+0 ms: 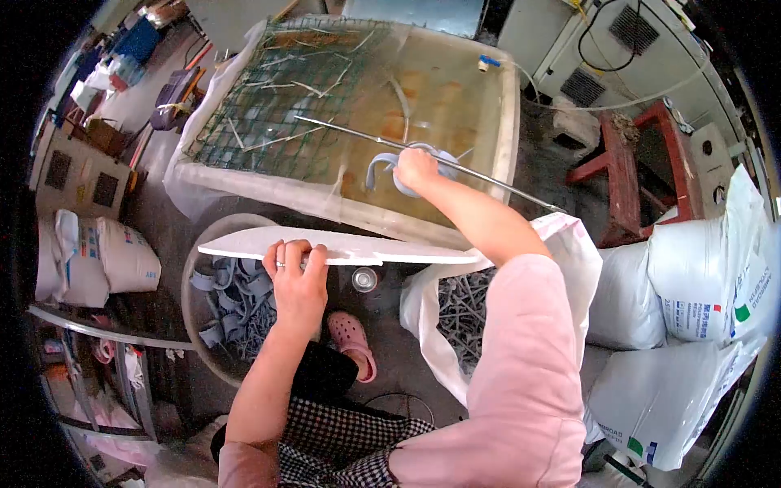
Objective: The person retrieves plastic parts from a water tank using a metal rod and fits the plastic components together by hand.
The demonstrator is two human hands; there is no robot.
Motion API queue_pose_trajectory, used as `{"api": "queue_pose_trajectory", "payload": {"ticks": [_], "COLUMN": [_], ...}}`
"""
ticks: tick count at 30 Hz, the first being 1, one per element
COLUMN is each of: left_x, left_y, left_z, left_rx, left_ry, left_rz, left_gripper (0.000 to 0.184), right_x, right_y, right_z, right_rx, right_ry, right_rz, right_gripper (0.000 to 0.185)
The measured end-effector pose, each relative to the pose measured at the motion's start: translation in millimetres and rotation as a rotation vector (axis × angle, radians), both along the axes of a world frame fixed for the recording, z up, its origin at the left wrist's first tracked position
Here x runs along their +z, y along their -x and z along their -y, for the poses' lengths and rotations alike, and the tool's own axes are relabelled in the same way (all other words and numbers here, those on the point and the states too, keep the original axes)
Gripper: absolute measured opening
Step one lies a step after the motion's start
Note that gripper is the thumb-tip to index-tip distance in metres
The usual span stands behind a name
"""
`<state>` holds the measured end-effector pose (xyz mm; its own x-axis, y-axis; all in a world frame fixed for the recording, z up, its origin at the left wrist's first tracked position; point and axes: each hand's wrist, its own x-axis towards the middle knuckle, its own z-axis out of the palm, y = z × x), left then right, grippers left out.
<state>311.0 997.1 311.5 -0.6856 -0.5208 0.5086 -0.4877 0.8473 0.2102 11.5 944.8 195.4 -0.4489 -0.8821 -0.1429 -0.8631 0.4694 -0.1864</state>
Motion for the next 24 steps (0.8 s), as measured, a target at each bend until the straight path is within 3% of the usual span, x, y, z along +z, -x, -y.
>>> {"api": "queue_pose_trajectory", "payload": {"ticks": [3, 4, 5, 6, 7, 11, 15, 18, 24], "left_x": [4.8, 4.4, 4.4, 4.1, 4.2, 4.8, 4.6, 2.5, 0.2], "left_y": [-3.6, -4.6, -5.0, -3.4, -1.9, 0.4, 2.0, 5.0, 6.4], "left_z": [4.1, 3.7, 3.4, 4.6, 5.3, 5.6, 11.7, 14.0, 14.3], "left_rx": [-0.016, -0.005, -0.008, -0.013, -0.006, -0.009, -0.007, -0.009, 0.020], "left_ry": [-0.021, -0.032, -0.036, -0.035, -0.036, -0.037, -0.023, -0.024, 0.010], "left_rz": [0.023, 0.027, 0.028, 0.024, 0.020, -0.003, -0.013, -0.032, -0.008], "left_gripper": [0.022, 0.022, 0.022, 0.021, 0.021, 0.022, 0.022, 0.021, 0.023], "right_x": [-18.2, -29.2, -2.9, -32.1, -17.2, -49.2, -83.8, -31.8, 151.5], "right_y": [10.4, 32.3, 39.1, 70.5, 79.8, 129.5, 143.6, 138.9, 147.0], "right_z": [15.0, 16.4, 3.2, -4.2, -22.6, -72.1, -76.1, -81.7, -179.8], "right_rx": [0.140, 0.103, 0.046, -0.059, -0.003, -0.049, 0.014, 0.098, 0.019], "right_ry": [-0.060, -0.119, -0.214, -0.200, -0.295, -0.479, -0.472, -0.206, 0.069], "right_rz": [0.074, 0.048, 0.020, -0.090, -0.197, -0.113, -0.131, -0.066, -0.110], "right_gripper": [0.045, 0.044, 0.040, 0.041, 0.034, 0.025, 0.029, 0.034, 0.030]}}
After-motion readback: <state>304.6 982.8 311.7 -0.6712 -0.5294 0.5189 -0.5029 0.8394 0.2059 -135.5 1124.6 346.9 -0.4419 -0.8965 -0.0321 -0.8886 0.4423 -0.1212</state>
